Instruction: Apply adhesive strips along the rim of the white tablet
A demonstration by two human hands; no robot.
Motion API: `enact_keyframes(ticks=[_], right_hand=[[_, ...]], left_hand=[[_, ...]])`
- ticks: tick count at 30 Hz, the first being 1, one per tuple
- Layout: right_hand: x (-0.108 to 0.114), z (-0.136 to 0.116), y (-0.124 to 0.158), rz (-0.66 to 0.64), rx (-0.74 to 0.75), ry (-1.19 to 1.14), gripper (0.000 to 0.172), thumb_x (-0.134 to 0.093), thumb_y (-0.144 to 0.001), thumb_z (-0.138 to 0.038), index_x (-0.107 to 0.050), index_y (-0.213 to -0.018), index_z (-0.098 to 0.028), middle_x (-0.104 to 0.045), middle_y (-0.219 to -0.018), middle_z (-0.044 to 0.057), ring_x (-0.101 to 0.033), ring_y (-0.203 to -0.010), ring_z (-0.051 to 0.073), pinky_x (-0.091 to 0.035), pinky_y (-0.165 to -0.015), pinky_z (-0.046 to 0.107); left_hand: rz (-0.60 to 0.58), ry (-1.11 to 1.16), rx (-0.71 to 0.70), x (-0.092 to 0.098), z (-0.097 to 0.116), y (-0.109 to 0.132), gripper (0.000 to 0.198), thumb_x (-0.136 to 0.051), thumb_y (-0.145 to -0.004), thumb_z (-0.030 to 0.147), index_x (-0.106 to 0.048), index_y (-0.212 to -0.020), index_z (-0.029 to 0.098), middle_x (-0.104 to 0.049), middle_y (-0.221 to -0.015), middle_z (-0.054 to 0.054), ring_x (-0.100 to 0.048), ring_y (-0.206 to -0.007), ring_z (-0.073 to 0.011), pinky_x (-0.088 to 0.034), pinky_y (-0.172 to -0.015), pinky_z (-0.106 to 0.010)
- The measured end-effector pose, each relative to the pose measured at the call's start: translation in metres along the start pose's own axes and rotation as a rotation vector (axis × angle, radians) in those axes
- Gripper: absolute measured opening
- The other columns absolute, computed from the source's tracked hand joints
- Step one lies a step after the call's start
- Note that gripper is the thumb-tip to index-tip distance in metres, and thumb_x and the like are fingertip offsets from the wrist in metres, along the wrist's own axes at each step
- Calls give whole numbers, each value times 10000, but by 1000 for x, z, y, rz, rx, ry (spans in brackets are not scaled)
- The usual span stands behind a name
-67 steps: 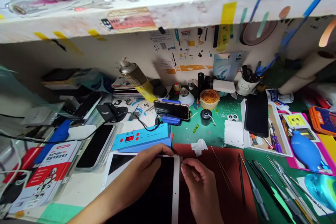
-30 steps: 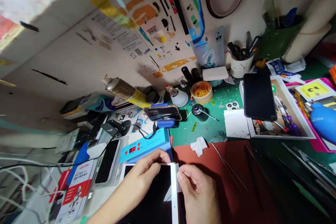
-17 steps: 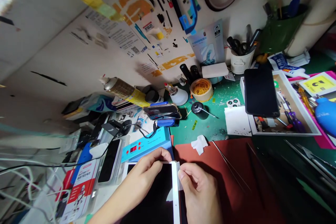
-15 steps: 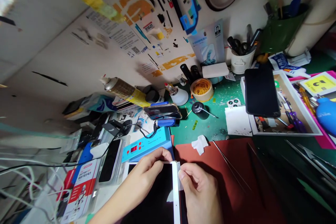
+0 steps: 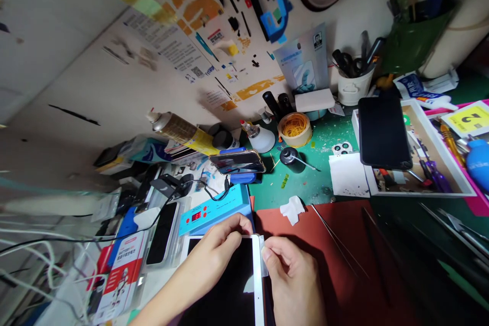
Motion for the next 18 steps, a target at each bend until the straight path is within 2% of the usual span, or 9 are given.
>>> enact_keyframes(ticks=[6, 12, 18], right_hand=[[-5, 14, 2, 10, -16, -104, 553, -770, -956, -793, -867, -1011, -252, -834, -873, 86, -848, -924, 286, -635, -674, 259], [-1, 3, 2, 41, 12, -21, 512, -763, -939, -738, -896, -981, -245, -879, -979, 101, -831, -883, 255, -651, -766, 280], [0, -7, 2, 51, -1, 21, 505, -730, -924, -727, -901, -959, -254, -882, -971, 93, -841, -897, 254, -652, -804, 281]], left_hand=[[-4, -10, -6, 0, -1, 0, 287, -467, -883, 491, -645, -938, 274, -723, -940, -24, -626, -920, -265, -447, -903, -395], [-8, -15, -12, 0, -3, 0, 258, -484, -887, 457, -648, -946, 266, -742, -952, -31, -636, -930, -264, -452, -898, -391], [-25, -34, -15, -1, -2, -2, 251, -482, -907, 442, -650, -969, 266, -735, -967, -30, -644, -949, -271, -448, -914, -399]])
Point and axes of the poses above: each hand's wrist, its own y-axis away from the middle knuckle, its own x-axis out of the back of the hand, z = x × y, the point moved 2 cm from there along -y, towards the middle knuckle
